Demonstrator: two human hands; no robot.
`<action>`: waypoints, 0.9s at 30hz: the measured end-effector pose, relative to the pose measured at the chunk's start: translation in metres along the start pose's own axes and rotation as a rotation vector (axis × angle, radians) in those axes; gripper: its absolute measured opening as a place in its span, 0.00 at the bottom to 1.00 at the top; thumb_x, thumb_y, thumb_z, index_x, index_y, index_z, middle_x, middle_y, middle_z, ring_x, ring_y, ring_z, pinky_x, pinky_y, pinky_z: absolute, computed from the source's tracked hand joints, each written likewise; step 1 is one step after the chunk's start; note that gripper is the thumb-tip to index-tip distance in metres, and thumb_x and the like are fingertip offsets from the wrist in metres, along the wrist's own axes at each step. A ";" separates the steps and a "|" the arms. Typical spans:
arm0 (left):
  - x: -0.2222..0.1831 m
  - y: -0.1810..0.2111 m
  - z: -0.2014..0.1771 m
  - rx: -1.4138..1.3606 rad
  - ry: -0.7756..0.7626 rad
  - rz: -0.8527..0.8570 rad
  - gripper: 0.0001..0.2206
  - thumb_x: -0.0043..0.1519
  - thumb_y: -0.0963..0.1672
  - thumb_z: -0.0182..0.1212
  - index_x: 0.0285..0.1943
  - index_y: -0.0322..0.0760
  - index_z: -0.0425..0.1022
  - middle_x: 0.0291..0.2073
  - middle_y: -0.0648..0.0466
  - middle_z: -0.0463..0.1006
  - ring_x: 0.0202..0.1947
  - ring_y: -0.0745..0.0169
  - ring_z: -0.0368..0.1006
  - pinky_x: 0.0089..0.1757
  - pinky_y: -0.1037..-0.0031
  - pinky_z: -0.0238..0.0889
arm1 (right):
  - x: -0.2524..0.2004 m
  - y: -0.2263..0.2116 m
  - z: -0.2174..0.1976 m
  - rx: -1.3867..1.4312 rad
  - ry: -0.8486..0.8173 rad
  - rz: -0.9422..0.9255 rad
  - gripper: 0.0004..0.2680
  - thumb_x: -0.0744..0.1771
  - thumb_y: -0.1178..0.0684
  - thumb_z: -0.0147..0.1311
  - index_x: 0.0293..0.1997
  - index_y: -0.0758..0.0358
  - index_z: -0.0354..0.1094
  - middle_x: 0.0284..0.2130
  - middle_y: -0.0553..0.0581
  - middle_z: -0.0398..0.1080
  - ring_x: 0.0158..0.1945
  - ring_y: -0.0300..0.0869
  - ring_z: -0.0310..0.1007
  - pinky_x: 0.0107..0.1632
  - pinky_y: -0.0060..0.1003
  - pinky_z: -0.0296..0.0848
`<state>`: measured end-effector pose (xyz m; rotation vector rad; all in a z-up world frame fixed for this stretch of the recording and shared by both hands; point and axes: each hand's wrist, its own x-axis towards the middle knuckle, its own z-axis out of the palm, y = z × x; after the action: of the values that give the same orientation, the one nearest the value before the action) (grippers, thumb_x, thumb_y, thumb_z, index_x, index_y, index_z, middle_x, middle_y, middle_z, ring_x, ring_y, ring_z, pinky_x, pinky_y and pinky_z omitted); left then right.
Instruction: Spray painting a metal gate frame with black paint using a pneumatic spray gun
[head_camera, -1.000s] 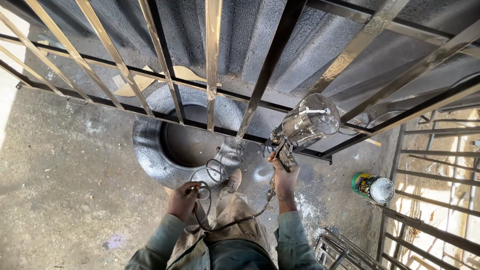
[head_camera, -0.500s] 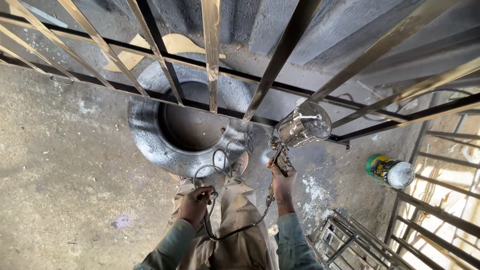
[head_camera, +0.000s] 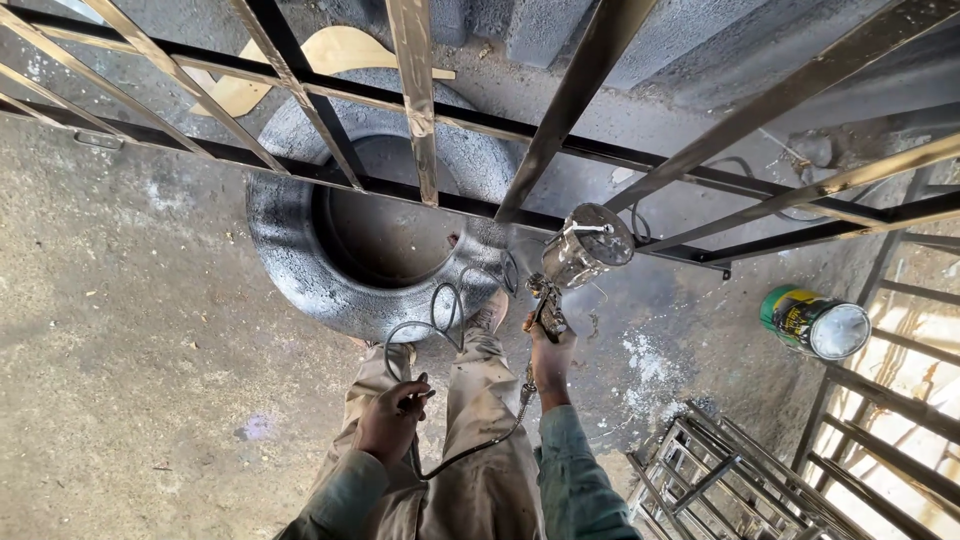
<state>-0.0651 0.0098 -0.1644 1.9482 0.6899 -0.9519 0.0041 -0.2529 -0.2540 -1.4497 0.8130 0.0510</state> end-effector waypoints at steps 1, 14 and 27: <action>0.000 -0.001 0.000 0.000 -0.001 0.002 0.11 0.60 0.43 0.63 0.49 0.50 0.85 0.32 0.59 0.87 0.28 0.69 0.81 0.33 0.75 0.71 | 0.000 -0.001 -0.002 0.000 0.002 -0.002 0.07 0.63 0.70 0.53 0.39 0.72 0.76 0.33 0.62 0.79 0.35 0.45 0.78 0.43 0.38 0.80; -0.012 0.018 -0.017 -0.033 -0.022 -0.053 0.11 0.63 0.46 0.60 0.50 0.50 0.85 0.26 0.59 0.84 0.26 0.71 0.77 0.33 0.77 0.69 | -0.032 -0.103 -0.018 -0.129 -0.104 -0.331 0.05 0.67 0.64 0.58 0.46 0.69 0.73 0.39 0.60 0.79 0.39 0.45 0.83 0.42 0.34 0.84; -0.014 0.018 -0.022 -0.027 -0.017 -0.085 0.12 0.64 0.46 0.58 0.52 0.52 0.85 0.26 0.61 0.87 0.21 0.73 0.74 0.29 0.79 0.69 | -0.041 -0.101 -0.084 -0.799 0.217 -1.276 0.16 0.63 0.67 0.70 0.54 0.58 0.75 0.57 0.72 0.52 0.58 0.72 0.64 0.44 0.54 0.88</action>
<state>-0.0514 0.0184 -0.1373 1.8979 0.7770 -1.0043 -0.0146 -0.3268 -0.1392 -2.5329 -0.1451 -0.8400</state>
